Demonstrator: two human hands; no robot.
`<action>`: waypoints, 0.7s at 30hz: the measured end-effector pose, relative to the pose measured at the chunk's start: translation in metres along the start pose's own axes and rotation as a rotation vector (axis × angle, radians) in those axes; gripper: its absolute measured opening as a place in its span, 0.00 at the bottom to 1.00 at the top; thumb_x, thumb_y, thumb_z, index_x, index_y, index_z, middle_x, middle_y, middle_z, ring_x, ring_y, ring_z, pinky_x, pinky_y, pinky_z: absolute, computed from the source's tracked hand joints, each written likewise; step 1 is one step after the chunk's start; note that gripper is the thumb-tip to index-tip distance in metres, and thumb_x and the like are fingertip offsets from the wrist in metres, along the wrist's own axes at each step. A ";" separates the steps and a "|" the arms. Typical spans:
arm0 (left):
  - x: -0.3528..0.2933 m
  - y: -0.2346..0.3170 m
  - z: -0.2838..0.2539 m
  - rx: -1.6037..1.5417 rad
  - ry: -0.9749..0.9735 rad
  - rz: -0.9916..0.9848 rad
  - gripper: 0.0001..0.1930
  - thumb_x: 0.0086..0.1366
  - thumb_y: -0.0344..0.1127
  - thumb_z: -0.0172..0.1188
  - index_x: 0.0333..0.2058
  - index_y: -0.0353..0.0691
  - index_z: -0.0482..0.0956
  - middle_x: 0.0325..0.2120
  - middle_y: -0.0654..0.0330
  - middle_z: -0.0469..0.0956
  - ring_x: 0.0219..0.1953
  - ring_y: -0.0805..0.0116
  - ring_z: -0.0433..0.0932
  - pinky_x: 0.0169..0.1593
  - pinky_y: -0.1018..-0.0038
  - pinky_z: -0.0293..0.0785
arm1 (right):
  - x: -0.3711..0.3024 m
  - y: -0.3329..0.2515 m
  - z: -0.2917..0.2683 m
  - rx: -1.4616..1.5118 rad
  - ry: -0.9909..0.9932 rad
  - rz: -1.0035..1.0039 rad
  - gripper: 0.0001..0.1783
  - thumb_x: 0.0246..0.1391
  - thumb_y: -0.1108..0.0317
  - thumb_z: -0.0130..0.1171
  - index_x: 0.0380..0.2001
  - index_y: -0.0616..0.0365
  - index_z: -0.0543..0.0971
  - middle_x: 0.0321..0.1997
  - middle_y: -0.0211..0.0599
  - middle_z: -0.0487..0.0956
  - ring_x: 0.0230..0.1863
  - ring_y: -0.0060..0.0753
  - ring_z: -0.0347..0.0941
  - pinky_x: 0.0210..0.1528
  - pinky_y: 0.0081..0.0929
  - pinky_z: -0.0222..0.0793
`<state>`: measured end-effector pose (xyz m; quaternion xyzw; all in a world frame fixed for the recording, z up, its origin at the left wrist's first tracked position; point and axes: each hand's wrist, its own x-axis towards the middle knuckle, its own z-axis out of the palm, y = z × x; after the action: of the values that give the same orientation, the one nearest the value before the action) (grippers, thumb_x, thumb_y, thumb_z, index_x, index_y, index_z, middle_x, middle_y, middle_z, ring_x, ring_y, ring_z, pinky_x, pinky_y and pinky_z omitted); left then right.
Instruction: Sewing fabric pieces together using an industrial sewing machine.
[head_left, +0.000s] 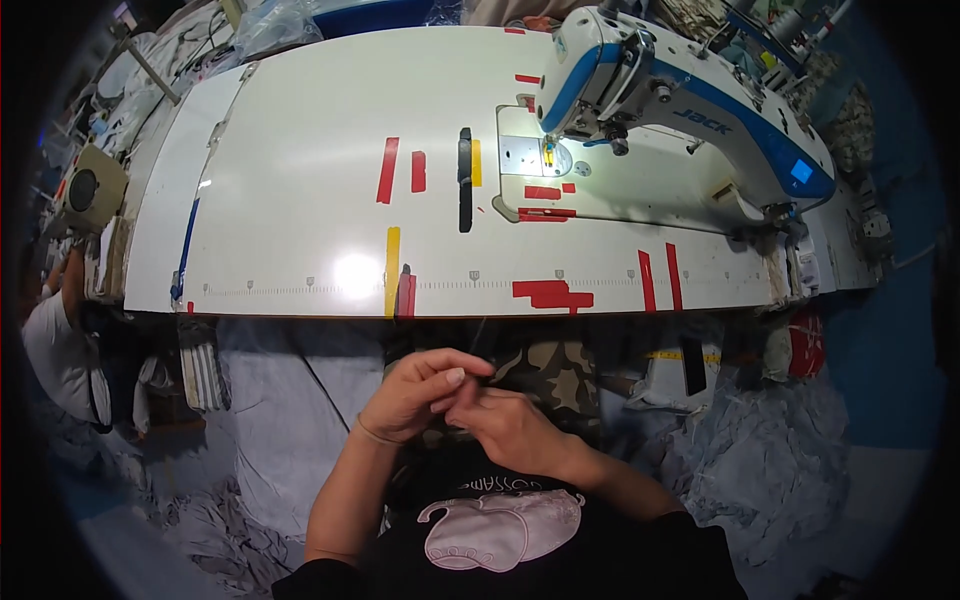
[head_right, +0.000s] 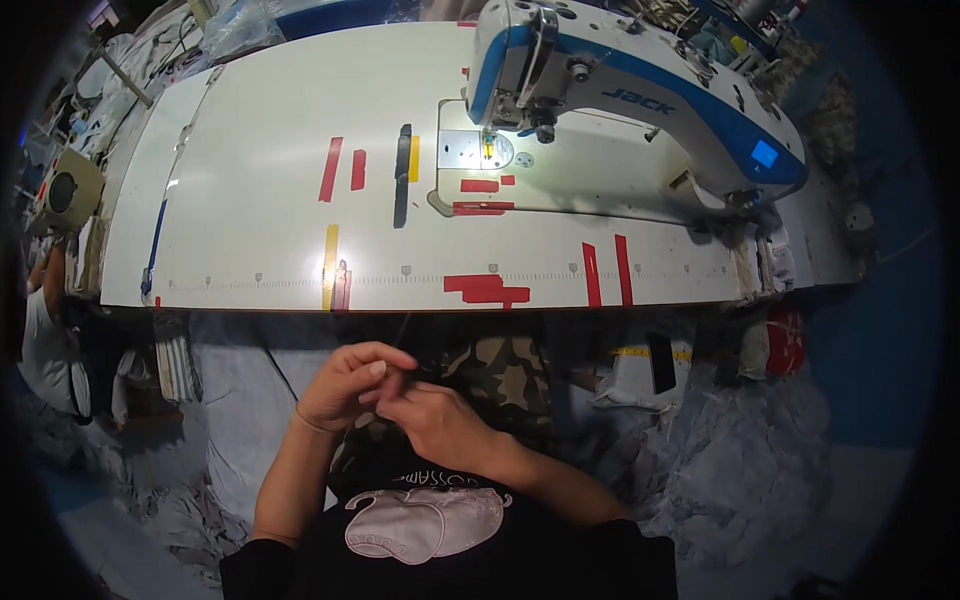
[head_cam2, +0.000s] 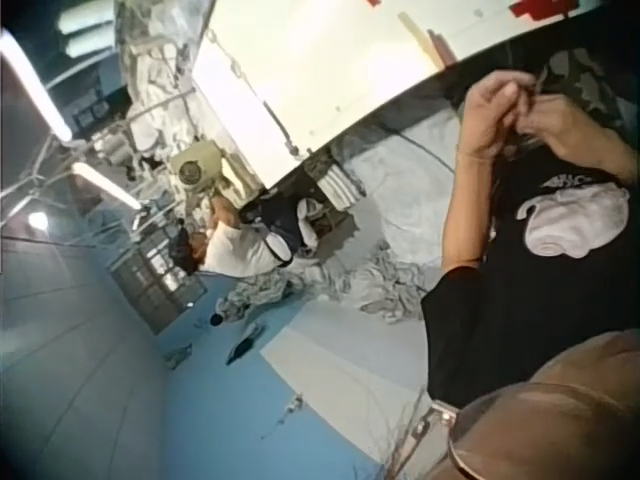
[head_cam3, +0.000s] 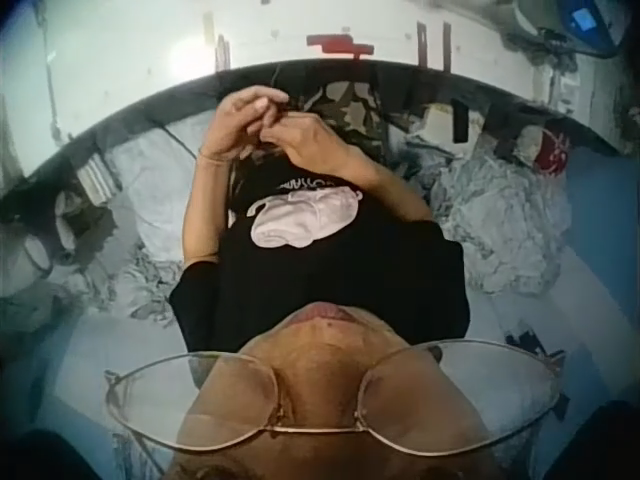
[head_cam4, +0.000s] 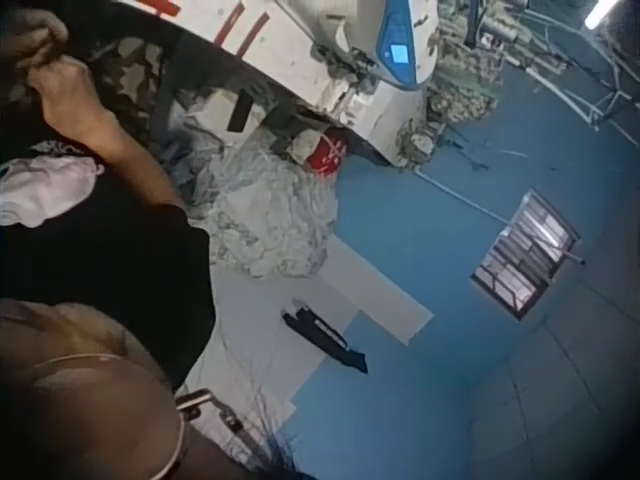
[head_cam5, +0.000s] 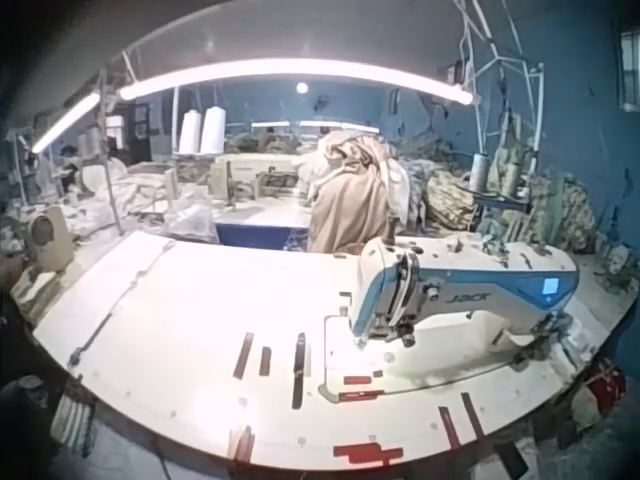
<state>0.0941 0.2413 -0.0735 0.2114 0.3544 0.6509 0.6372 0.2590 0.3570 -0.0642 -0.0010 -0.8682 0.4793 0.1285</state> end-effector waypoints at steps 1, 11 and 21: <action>-0.003 0.009 -0.002 -0.099 0.057 0.047 0.11 0.76 0.36 0.60 0.48 0.33 0.80 0.22 0.66 0.71 0.22 0.83 0.62 0.26 0.82 0.57 | 0.006 0.000 0.001 -0.011 -0.014 -0.025 0.09 0.58 0.80 0.62 0.42 0.62 0.81 0.34 0.43 0.82 0.38 0.49 0.80 0.43 0.42 0.78; -0.090 0.102 -0.138 -0.556 0.387 0.791 0.07 0.78 0.25 0.52 0.50 0.28 0.74 0.28 0.62 0.67 0.25 0.76 0.62 0.26 0.80 0.62 | 0.024 -0.003 -0.025 -0.144 0.198 0.036 0.17 0.61 0.77 0.65 0.54 0.63 0.82 0.54 0.48 0.81 0.54 0.52 0.79 0.56 0.40 0.76; -0.520 0.085 -0.290 -0.194 1.606 1.458 0.09 0.73 0.29 0.65 0.45 0.30 0.80 0.34 0.59 0.75 0.32 0.70 0.71 0.34 0.74 0.70 | 0.030 0.007 -0.056 -0.154 0.237 0.149 0.12 0.58 0.83 0.63 0.46 0.65 0.84 0.47 0.47 0.84 0.49 0.46 0.83 0.52 0.35 0.79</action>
<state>-0.1236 -0.3186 -0.1107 -0.1675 0.4038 0.8459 -0.3054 0.2416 0.4114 -0.0346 -0.1316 -0.8787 0.4160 0.1938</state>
